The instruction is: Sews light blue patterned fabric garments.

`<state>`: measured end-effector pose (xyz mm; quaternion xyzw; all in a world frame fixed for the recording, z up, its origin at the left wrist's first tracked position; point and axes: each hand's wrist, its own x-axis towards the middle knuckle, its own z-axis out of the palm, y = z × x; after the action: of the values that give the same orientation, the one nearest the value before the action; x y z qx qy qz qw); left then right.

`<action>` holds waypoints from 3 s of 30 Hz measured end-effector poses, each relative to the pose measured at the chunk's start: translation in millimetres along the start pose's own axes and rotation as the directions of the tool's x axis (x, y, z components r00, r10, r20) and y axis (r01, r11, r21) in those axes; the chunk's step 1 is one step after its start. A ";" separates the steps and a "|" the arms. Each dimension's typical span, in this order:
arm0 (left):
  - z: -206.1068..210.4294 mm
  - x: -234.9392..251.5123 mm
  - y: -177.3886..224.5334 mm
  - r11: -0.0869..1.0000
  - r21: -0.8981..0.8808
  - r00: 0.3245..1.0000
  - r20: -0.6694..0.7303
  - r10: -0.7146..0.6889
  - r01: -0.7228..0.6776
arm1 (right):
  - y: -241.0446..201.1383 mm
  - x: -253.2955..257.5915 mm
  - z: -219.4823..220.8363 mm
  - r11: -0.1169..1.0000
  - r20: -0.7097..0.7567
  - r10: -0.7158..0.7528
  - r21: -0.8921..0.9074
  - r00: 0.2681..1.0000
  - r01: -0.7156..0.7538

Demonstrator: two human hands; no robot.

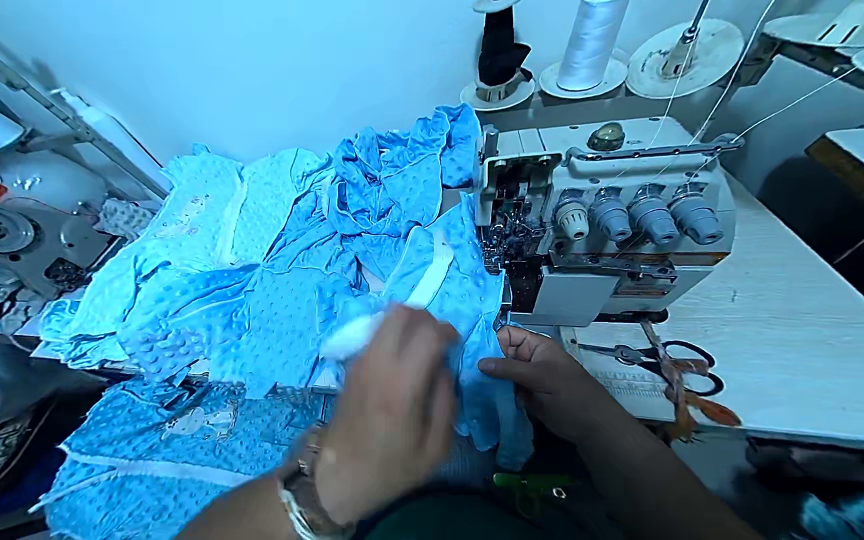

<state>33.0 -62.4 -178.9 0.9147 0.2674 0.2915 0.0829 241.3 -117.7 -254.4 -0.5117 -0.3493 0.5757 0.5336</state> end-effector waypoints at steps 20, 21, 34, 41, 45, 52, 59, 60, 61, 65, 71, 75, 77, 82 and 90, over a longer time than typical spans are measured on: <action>64.0 -16.6 -22.3 0.635 -0.734 0.948 0.040 -0.316 0.242 | -2.5 -7.3 6.6 0.973 -0.129 0.013 0.229 0.992 0.017; 62.2 -14.8 -19.2 0.751 -0.632 0.972 0.014 -0.235 0.191 | -1.9 -6.3 6.4 0.975 -0.113 0.008 0.223 0.994 0.017; 68.3 -9.6 8.7 0.956 -0.070 0.932 -0.251 0.260 -0.285 | 4.5 -12.7 5.4 0.969 -0.070 -0.079 0.227 0.994 0.093; 75.0 -15.4 17.5 0.963 -0.030 0.950 -0.178 0.258 -0.267 | 0.1 -17.1 9.9 0.974 -0.163 -0.060 0.208 0.985 0.093; 80.7 -22.9 14.8 0.933 -0.006 0.929 -0.098 0.358 -0.360 | 5.1 -15.3 9.7 0.984 -0.183 -0.156 0.054 0.971 0.168; 73.4 -47.1 -6.0 0.807 -0.424 0.911 -0.156 0.382 -0.411 | 3.2 -19.9 -3.1 0.976 -0.186 -0.213 -0.090 0.959 0.199; 80.4 -56.3 -34.2 0.861 -0.504 0.988 0.079 0.129 -0.072 | -1.5 -8.0 -10.3 0.982 -0.186 -0.187 -0.058 0.965 0.179; 80.8 -53.7 -37.2 0.904 -0.417 0.994 0.010 0.113 -0.098 | -4.0 -4.8 -10.0 0.982 -0.204 -0.189 -0.050 0.961 0.182; 80.1 -50.4 -39.8 0.953 -0.283 0.994 -0.052 0.101 -0.112 | -6.9 -1.1 -10.1 0.981 -0.221 -0.192 -0.053 0.956 0.185; 73.7 -40.1 -47.1 0.972 0.225 0.981 -0.195 -0.020 0.065 | -12.2 12.9 -15.3 0.973 -0.257 -0.227 -0.097 0.939 0.209; 62.9 -14.4 -83.7 0.911 0.175 0.921 -0.192 -0.340 0.373 | -15.6 14.8 -15.6 0.975 -0.321 -0.217 -0.116 0.922 0.190; 31.8 42.9 -92.4 0.869 0.032 0.858 0.144 -0.494 0.495 | -16.1 13.5 -15.9 0.973 -0.325 -0.224 -0.126 0.919 0.193; 5.9 76.8 -90.3 0.922 0.114 0.910 0.160 -0.384 0.369 | -13.6 15.7 -15.0 0.973 -0.315 -0.225 -0.115 0.922 0.198; -7.7 140.3 -105.7 0.857 0.465 0.940 -0.130 0.315 -0.223 | 1.5 18.4 19.1 0.971 -0.420 -0.209 0.016 0.883 0.237; 7.5 59.8 -31.5 0.969 0.170 0.982 -0.033 0.188 -0.180 | 9.3 18.1 17.1 0.962 -0.402 -0.238 0.027 0.884 0.272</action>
<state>64.6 -3.7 -165.5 0.9319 0.2068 0.2968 -0.0275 224.1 -99.3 -263.2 -0.5445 -0.2745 0.3992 0.6847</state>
